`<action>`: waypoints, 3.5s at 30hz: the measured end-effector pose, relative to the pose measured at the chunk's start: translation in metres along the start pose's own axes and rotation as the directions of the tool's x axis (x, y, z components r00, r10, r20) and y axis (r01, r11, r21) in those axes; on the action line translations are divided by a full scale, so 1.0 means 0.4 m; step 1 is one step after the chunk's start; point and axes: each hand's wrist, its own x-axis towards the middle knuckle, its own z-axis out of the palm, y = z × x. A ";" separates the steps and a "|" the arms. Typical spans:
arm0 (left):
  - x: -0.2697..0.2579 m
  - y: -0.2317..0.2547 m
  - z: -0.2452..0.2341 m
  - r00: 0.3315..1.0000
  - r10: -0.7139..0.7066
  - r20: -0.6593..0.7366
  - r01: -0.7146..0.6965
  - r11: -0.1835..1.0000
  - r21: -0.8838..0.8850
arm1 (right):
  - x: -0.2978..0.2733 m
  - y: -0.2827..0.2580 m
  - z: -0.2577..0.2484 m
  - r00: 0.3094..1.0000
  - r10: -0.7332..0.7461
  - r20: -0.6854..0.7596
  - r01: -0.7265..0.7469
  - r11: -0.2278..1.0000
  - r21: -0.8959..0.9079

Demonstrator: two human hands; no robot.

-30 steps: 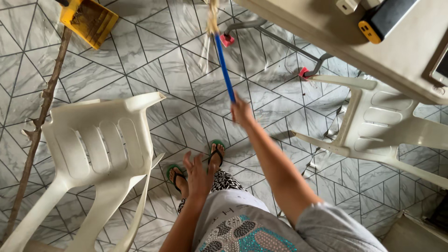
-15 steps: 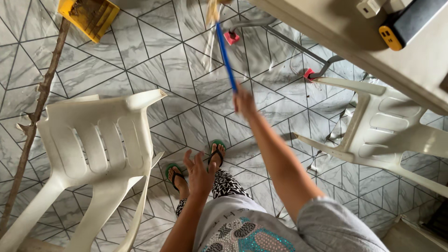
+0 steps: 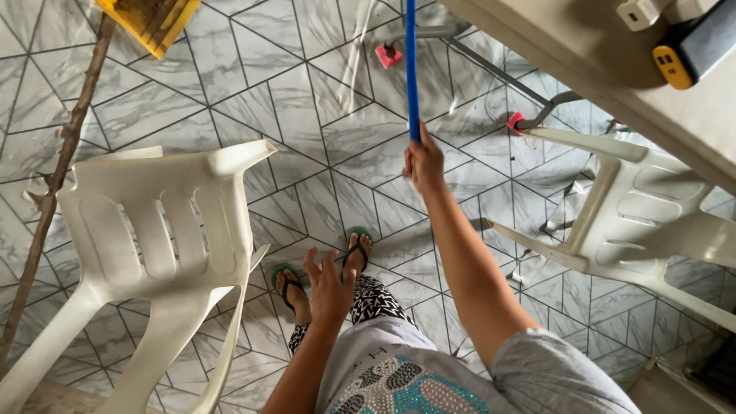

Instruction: The person sweeps the tiled floor using a broom and a dustpan, moving several plastic chairs aside to reach the corners and edges.

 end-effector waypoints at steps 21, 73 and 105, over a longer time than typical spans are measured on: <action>0.008 -0.036 0.034 0.955 0.287 -0.070 -0.263 0.934 0.240 | -0.177 0.054 0.015 0.998 -0.049 -0.043 0.040 0.978 -0.204; -0.108 0.111 0.039 0.916 0.396 0.058 -0.399 0.916 0.035 | -0.429 0.105 -0.331 0.920 0.163 -0.356 -0.203 0.976 -0.078; -0.373 -0.154 -0.012 0.723 0.518 0.457 -0.615 0.784 0.084 | -0.927 0.602 -0.548 0.625 0.681 -0.382 -0.777 0.588 -0.222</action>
